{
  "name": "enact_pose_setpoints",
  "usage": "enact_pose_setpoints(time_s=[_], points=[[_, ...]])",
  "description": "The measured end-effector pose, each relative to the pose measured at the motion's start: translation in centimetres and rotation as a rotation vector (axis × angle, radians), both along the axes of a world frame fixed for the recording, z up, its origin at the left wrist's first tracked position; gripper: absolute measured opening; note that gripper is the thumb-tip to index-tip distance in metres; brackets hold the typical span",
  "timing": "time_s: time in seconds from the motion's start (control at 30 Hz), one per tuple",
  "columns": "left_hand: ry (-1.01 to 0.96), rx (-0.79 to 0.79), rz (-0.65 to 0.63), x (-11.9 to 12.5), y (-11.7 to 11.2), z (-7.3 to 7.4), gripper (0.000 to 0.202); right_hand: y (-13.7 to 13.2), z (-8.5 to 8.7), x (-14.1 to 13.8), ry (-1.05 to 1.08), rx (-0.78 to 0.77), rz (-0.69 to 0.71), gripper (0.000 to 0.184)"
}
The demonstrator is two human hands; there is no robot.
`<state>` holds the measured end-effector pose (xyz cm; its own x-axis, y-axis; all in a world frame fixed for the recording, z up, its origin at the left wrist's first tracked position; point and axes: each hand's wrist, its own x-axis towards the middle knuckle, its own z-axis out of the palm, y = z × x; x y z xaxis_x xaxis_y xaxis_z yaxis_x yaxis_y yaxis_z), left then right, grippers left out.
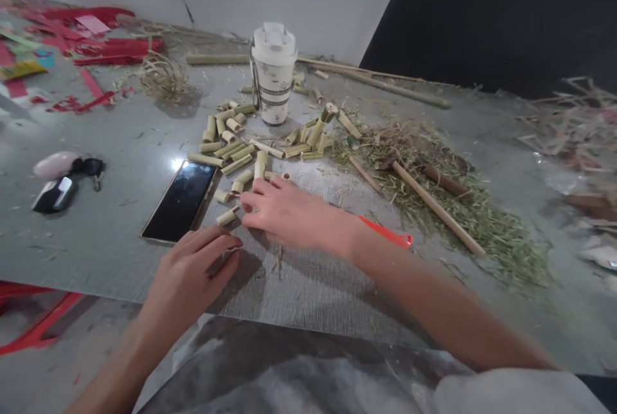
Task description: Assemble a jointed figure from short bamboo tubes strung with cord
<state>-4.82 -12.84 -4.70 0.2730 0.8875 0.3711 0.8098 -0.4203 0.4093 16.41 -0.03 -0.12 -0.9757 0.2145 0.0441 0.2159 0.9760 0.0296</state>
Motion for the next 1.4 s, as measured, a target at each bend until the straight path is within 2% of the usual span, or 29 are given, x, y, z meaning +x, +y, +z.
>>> enact_pose_setpoints(time_s=[0.07, 0.17, 0.37, 0.57, 0.83, 0.93, 1.17, 1.4], points=[[-0.031, 0.001, -0.003, -0.1, -0.1, -0.1, 0.021, 0.3, -0.5, -0.2, -0.013, -0.006, 0.006, 0.015], [-0.072, -0.001, 0.008, -0.4, -0.1, -0.2, 0.020, 0.5, -1.2, 0.2, 0.028, -0.116, -0.012, 0.016], [-0.117, -0.009, 0.003, -0.6, 0.3, -0.5, 0.020, 1.0, -2.8, 1.8, 0.283, -0.333, -0.042, 0.020], [-0.113, -0.023, -0.011, -0.5, 0.8, -0.1, 0.018, 1.3, -2.9, 2.0, 0.384, -0.428, -0.149, 0.019], [-0.095, 0.054, 0.011, 0.5, 1.5, 1.0, 0.017, 1.7, -2.9, 2.0, 0.429, -0.488, -0.176, 0.021], [-0.126, 0.025, 0.042, 1.5, 1.9, 1.2, 0.019, 1.7, -3.0, 1.9, 0.440, -0.505, -0.167, 0.021], [-0.105, -0.098, 0.133, 3.2, 2.4, 1.0, 0.014, 1.3, -2.8, 1.5, 0.451, -0.493, -0.164, 0.016], [-0.048, -0.131, 0.155, 3.8, 2.2, 0.5, 0.016, 1.2, -3.0, 1.1, 0.452, -0.470, -0.150, 0.015]])
